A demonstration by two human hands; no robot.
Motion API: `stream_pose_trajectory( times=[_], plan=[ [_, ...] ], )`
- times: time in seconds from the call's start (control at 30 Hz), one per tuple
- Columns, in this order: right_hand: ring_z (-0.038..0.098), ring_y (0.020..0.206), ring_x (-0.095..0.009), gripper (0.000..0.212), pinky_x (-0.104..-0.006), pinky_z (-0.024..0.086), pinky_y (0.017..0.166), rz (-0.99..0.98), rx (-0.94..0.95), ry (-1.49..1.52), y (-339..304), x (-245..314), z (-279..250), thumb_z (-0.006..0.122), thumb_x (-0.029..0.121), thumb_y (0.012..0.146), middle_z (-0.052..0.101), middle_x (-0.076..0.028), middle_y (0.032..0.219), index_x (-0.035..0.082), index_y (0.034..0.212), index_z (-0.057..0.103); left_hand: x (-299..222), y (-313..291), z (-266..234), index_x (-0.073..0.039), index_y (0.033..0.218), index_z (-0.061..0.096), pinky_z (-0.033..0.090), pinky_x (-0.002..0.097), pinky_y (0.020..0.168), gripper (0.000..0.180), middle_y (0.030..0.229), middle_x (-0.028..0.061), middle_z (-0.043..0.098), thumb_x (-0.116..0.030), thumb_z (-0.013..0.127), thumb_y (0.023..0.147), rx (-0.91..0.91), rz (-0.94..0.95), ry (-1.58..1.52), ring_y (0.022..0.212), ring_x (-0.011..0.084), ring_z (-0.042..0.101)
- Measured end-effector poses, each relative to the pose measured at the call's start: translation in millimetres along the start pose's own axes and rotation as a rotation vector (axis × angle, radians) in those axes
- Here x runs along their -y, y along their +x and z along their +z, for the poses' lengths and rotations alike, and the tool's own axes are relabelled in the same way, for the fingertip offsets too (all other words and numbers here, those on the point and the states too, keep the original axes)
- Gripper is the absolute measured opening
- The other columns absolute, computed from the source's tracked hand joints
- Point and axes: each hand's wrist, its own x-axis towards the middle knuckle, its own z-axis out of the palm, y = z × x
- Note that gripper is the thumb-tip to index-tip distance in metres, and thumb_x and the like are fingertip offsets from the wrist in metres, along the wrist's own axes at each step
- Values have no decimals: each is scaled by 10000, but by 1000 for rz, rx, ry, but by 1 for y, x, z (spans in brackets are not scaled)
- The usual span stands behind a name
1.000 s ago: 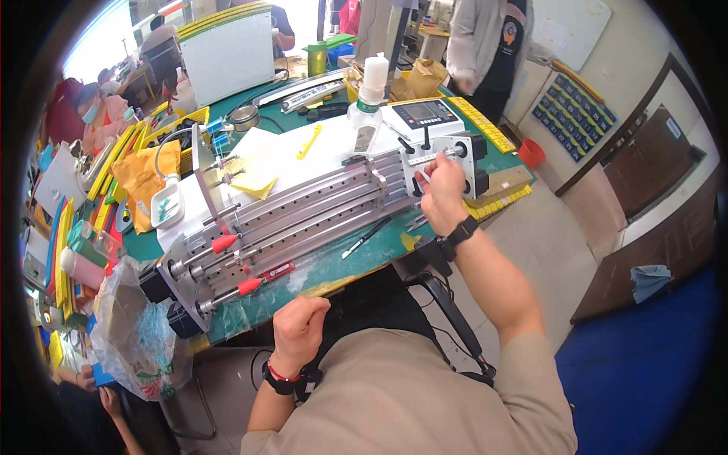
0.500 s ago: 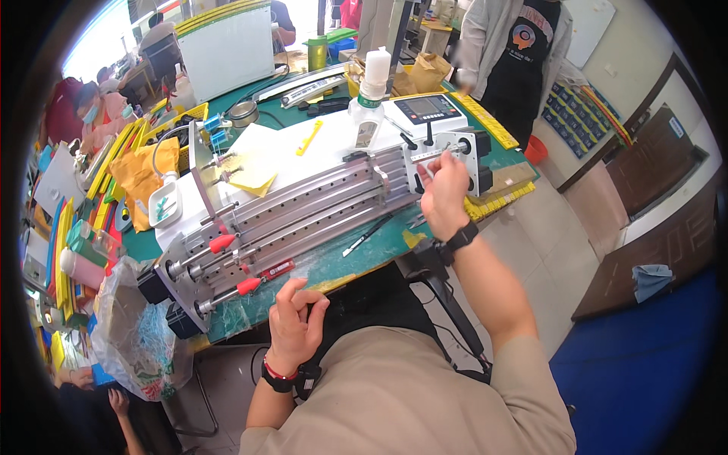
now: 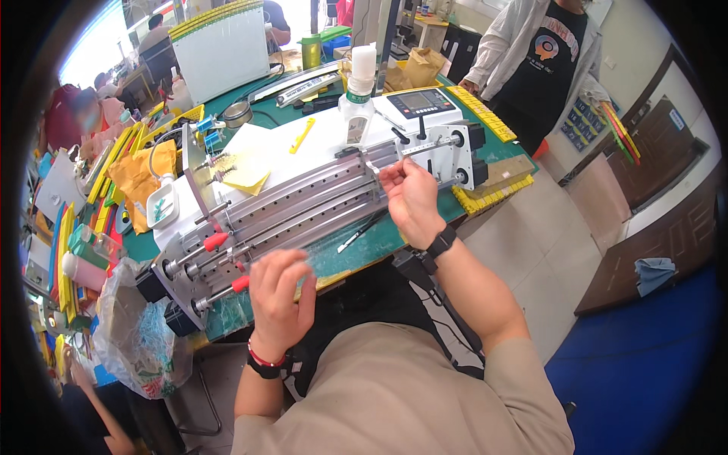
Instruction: Glue and assemble small electronic or mechanical components using a jig and adhesive.
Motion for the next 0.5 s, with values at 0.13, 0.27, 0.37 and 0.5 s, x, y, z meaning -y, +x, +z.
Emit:
stream_pose_trajectory(
  times=[0.13, 0.27, 0.37, 0.5],
  plan=[
    [565, 778, -174, 228, -341, 589, 779, 51, -167, 144, 0, -8, 20, 523, 145, 1154, 553, -69, 879, 29, 958, 542, -8, 43, -1, -23, 1197, 702, 375, 520, 1162, 335, 1262, 162, 733, -43, 787, 874, -16, -57, 327, 1288, 385, 624],
    [400, 582, -93, 237, -267, 346, 531, 433, 380, -92, -48, 3, 26, 597, 140, 1108, 455, 31, 721, 98, 878, 559, 10, 47, -14, -32, 1265, 717, 224, 562, 1294, 402, 1111, 130, 772, -241, 802, 933, 69, -138, 541, 1314, 355, 631],
    [412, 581, -42, 217, -232, 342, 519, 531, 662, -243, -101, 15, 17, 572, 226, 1155, 490, 49, 794, 107, 975, 575, 13, 31, -60, -38, 941, 747, 269, 595, 1286, 175, 879, 106, 740, -213, 750, 942, -65, -75, 369, 999, 305, 730],
    [569, 645, -112, 146, -277, 439, 544, 397, 769, -583, -137, 25, 15, 624, 164, 1124, 558, 7, 833, 68, 1019, 591, -40, 43, -67, -26, 995, 744, 373, 561, 1197, 206, 929, 104, 738, -220, 759, 928, 13, -101, 176, 946, 320, 698]
  ],
)
